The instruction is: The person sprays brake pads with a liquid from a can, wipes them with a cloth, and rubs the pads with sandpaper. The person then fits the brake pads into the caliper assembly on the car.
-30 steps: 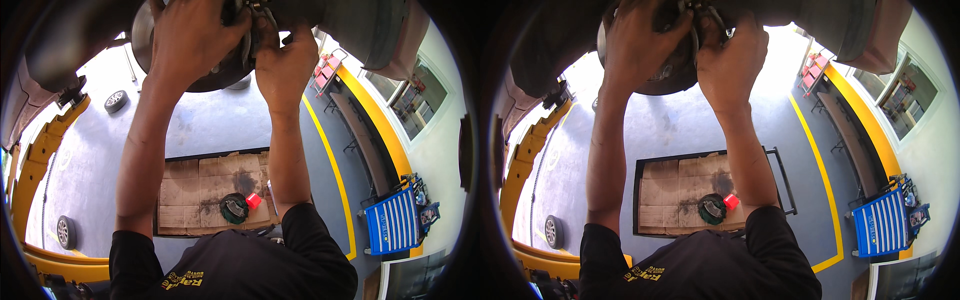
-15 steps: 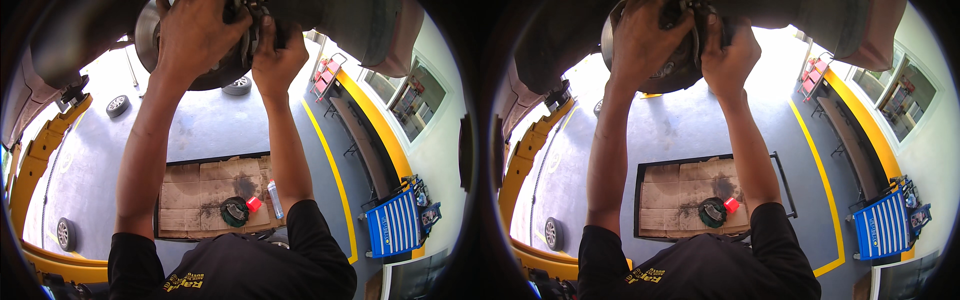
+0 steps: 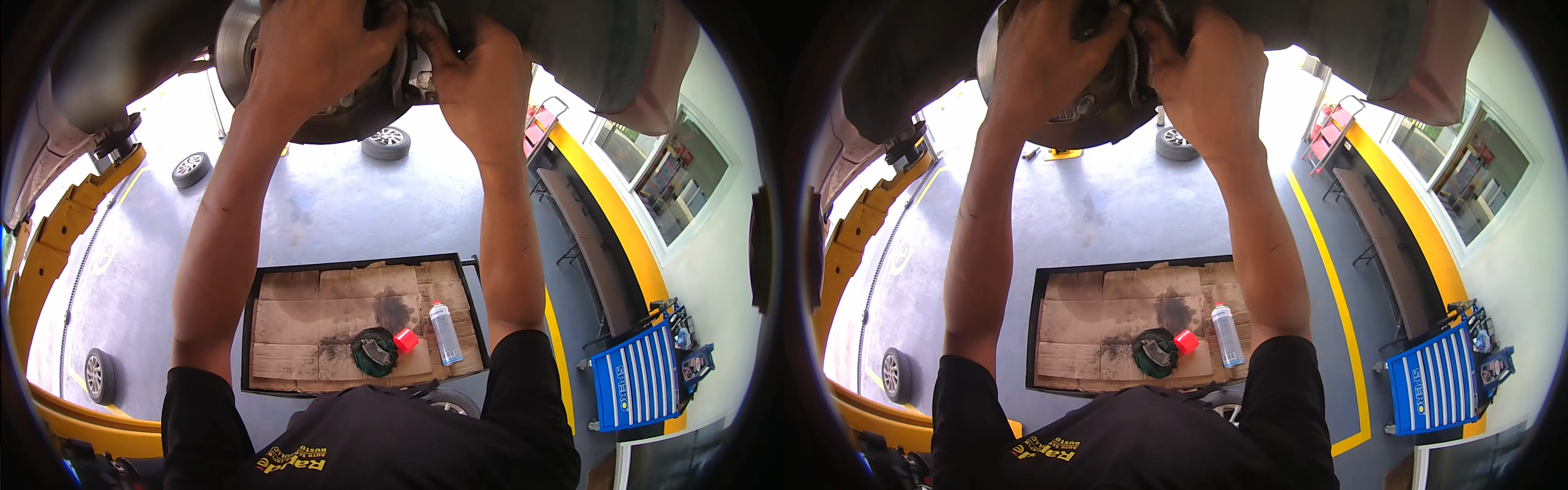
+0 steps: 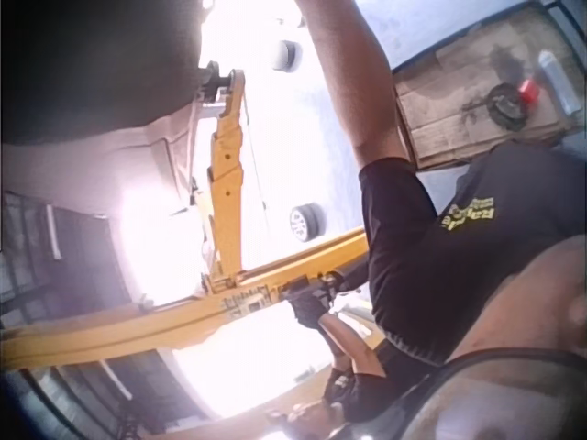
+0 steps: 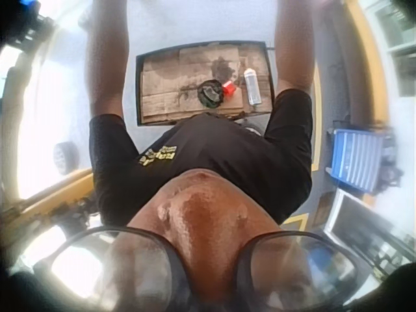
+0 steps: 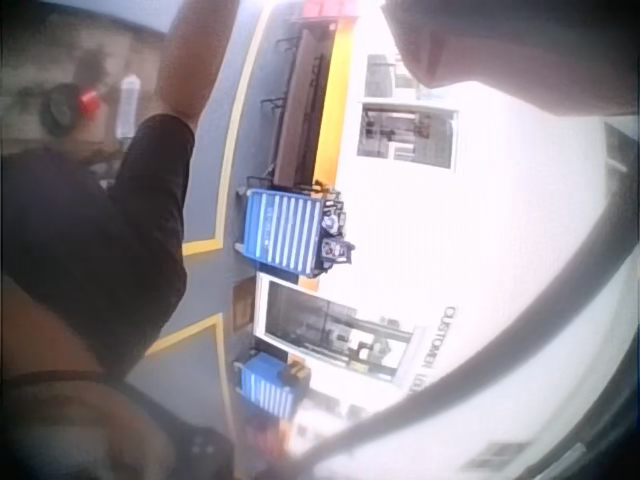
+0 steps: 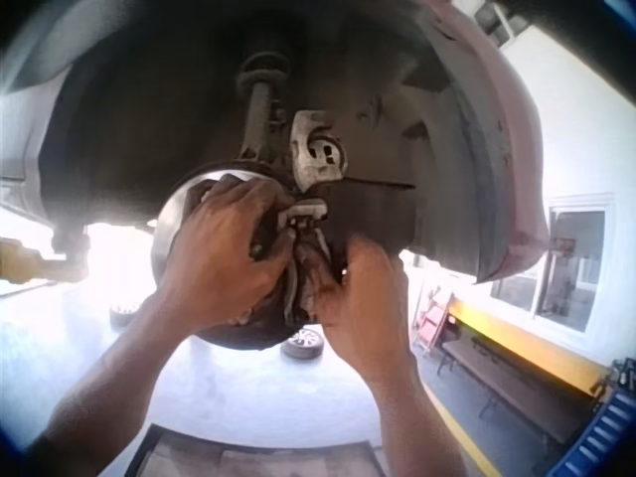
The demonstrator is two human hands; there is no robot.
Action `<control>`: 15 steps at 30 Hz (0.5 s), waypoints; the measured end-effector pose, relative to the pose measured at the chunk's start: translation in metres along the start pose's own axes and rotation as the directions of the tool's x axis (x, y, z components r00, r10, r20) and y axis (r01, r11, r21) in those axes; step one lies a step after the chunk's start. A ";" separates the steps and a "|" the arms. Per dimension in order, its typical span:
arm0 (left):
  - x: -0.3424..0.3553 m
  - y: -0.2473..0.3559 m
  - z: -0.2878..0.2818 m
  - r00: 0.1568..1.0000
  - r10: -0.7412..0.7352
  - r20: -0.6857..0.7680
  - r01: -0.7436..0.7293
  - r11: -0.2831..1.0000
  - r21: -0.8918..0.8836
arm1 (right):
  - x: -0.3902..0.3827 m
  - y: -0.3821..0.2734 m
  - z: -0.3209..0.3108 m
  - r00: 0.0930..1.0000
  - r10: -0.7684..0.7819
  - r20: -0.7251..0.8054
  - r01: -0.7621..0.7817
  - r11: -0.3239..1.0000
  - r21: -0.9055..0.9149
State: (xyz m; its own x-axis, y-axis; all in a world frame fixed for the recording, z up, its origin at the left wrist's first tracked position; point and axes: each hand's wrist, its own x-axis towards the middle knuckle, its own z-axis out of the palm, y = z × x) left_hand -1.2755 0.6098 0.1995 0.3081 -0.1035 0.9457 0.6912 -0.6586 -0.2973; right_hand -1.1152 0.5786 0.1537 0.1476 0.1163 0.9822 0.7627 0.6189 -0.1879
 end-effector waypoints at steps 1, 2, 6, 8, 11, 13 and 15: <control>0.002 -0.002 0.000 1.000 0.000 0.003 0.000 0.999 -0.045 | 0.003 -0.002 -0.002 0.997 -0.071 0.040 0.076 0.986 -0.146; 0.001 -0.003 0.000 1.000 0.005 0.016 -0.003 0.996 -0.093 | 0.004 -0.003 -0.002 0.996 -0.011 0.091 0.023 0.991 -0.135; 0.001 -0.003 -0.001 0.997 -0.013 0.073 0.018 0.997 -0.068 | -0.005 0.008 0.019 0.998 0.045 0.046 -0.031 0.963 -0.268; 0.001 -0.005 0.002 0.999 -0.004 0.035 0.007 0.995 -0.096 | -0.005 0.011 0.033 0.992 0.110 -0.065 -0.126 0.930 -0.346; -0.005 -0.007 0.005 1.000 0.018 -0.012 -0.019 0.996 -0.084 | -0.009 0.024 0.049 0.980 -0.051 -0.194 0.006 0.974 -0.228; -0.003 -0.009 0.006 1.000 -0.013 -0.004 0.013 0.995 -0.097 | -0.008 0.025 0.054 0.976 -0.064 -0.209 0.031 0.987 -0.156; -0.001 -0.012 0.006 0.999 -0.034 0.018 0.035 0.995 -0.097 | -0.007 0.024 0.060 0.970 -0.060 -0.234 0.046 0.997 -0.067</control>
State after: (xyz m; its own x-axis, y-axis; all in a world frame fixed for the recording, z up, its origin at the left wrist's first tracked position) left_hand -1.2796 0.6222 0.2015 0.2965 -0.0678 0.9526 0.6351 -0.7309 -0.2498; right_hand -1.1353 0.6391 0.1423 0.2448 -0.1064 0.9637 0.8091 0.5701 -0.1425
